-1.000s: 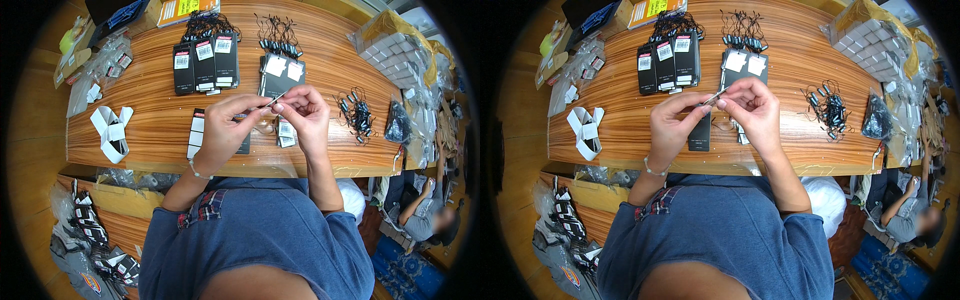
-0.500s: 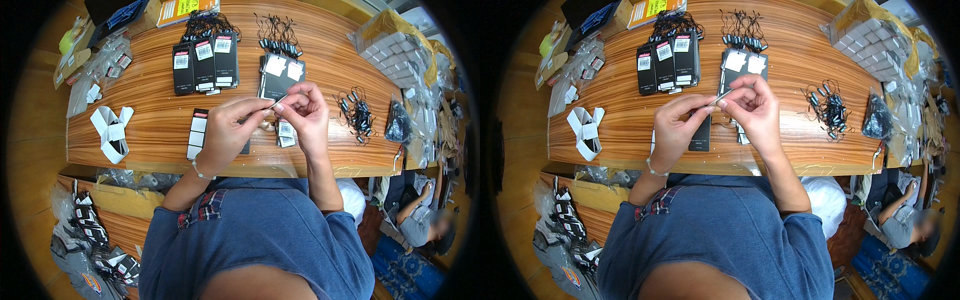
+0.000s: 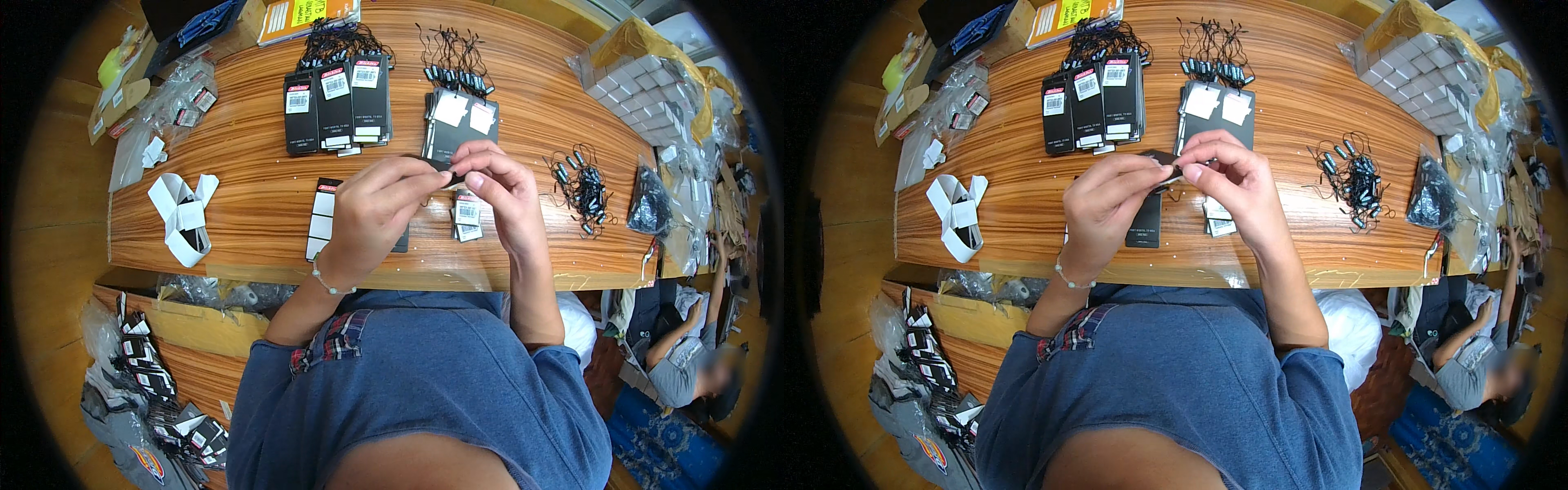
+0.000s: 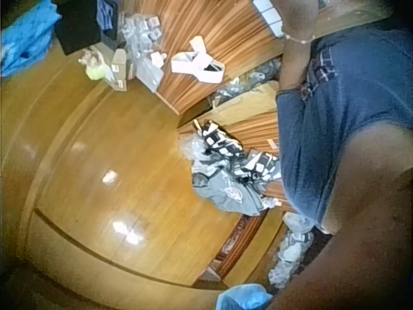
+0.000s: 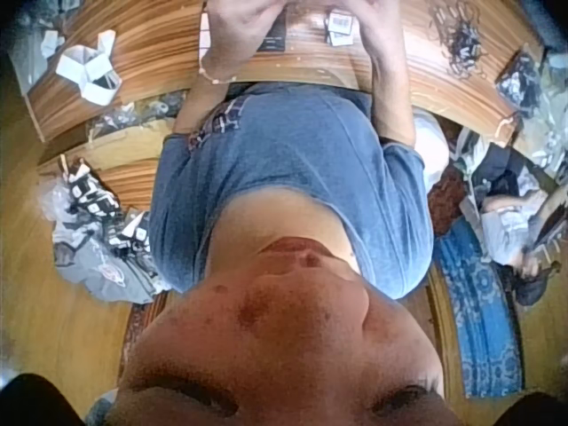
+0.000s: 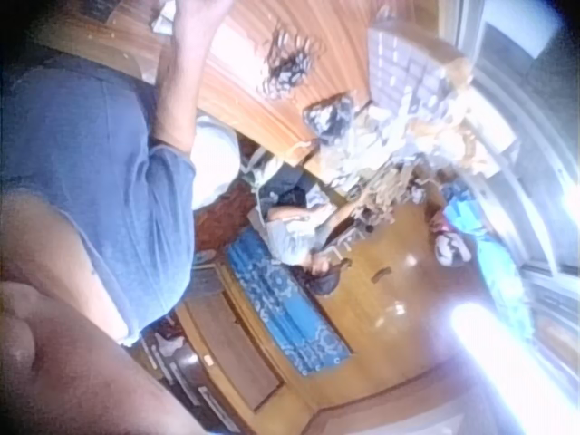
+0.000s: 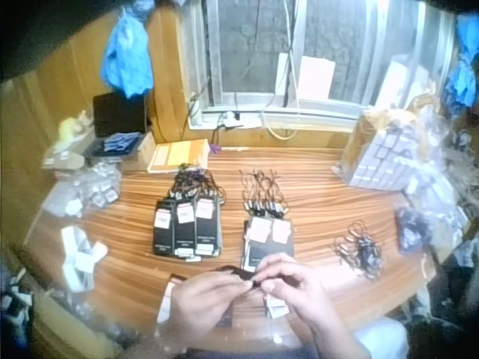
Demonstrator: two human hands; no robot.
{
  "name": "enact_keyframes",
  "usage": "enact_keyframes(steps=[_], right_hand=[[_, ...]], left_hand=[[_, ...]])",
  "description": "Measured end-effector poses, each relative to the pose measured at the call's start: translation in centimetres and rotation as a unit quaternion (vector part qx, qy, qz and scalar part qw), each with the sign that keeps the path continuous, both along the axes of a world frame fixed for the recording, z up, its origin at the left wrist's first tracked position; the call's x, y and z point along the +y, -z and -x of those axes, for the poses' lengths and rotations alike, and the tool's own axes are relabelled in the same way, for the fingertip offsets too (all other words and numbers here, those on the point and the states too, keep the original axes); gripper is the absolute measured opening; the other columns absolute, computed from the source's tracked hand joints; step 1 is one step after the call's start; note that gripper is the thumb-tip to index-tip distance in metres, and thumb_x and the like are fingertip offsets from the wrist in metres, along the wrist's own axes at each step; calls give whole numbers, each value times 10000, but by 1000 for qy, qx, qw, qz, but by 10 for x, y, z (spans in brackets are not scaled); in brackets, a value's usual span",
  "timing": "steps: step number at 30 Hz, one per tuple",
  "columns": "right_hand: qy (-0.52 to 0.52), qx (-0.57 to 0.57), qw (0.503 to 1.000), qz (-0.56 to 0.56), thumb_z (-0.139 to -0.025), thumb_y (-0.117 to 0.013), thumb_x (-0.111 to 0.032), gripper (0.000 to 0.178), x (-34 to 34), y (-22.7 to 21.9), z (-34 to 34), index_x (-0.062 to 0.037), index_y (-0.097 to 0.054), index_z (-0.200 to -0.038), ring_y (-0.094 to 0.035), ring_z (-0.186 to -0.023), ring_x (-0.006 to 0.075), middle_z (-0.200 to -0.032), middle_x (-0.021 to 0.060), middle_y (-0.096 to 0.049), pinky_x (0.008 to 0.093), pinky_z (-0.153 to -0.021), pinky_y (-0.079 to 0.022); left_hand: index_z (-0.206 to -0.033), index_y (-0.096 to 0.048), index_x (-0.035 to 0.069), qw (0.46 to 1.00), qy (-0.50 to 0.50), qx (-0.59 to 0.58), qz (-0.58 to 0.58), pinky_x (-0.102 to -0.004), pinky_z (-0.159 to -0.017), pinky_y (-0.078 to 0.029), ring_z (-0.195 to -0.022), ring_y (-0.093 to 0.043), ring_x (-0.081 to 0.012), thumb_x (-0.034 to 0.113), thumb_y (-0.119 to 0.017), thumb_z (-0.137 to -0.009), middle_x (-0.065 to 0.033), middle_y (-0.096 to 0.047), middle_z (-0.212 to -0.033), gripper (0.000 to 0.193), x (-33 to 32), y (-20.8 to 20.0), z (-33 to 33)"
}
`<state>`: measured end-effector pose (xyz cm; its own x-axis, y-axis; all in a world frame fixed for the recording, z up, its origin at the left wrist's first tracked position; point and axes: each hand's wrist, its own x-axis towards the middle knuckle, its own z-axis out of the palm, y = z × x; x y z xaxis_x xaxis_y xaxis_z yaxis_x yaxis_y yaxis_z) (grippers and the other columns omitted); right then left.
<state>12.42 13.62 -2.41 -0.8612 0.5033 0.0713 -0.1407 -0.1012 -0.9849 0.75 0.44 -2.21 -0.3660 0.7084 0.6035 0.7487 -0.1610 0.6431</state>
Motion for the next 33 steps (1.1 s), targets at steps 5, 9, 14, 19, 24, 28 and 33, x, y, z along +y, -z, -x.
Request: enact_keyframes(steps=[5,9,14,19,24,28,33], right_hand=[[-19,17,996,86,-794,-573,-65,64,3,7,1,-11,-597,-818,-470,-763,74,-886,25,-531,205,-670,-360],[29,73,975,208,-836,-542,-117,103,5,4,7,-19,-561,-859,-486,-742,85,-821,26,-549,208,-666,-377],[45,157,960,226,-888,-486,-140,97,12,-6,15,-47,-511,-892,-538,-750,127,-819,77,-576,249,-700,-442],[51,215,947,235,-898,-473,-122,90,21,-12,17,-39,-500,-917,-539,-722,147,-779,83,-563,279,-698,-461],[36,242,942,229,-879,-502,-89,98,24,-18,18,-27,-506,-955,-531,-705,152,-746,79,-550,274,-692,-457],[14,245,945,218,-862,-510,-51,129,18,-23,15,-9,-502,-985,-538,-722,160,-748,90,-565,286,-702,-454],[43,248,956,151,-843,-506,-23,195,11,-37,2,26,-495,-1032,-573,-737,182,-806,130,-603,304,-730,-467]], left_hand=[[-884,-660,59,998,37,42,-6,-292,-628,-500,-743,-609,-207,-16,-618,-643,-67,-620,-829,256,1,0,3],[-896,-654,50,998,53,-9,17,-287,-635,-499,-751,-607,-212,-23,-615,-684,-80,-620,-836,227,0,6,5],[-939,-638,34,984,63,-158,55,-264,-659,-494,-785,-611,-177,-15,-602,-751,-91,-622,-860,198,-2,7,6],[-1033,-593,1,953,96,-280,73,-237,-759,-489,-848,-587,-123,-52,-593,-774,-81,-599,-989,264,-2,14,8],[-1065,-525,-15,932,107,-337,80,-228,-768,-481,-893,-569,-120,-76,-576,-778,-84,-554,-1045,298,-3,19,7],[-1116,-464,7,907,141,-384,98,-250,-808,-459,-977,-533,-130,-75,-589,-759,-72,-519,-1087,387,-5,21,9],[-1117,-498,38,966,37,-185,177,-303,-875,-394,-1032,-498,-189,33,-626,-748,-69,-527,-1079,390,-37,12,41]])
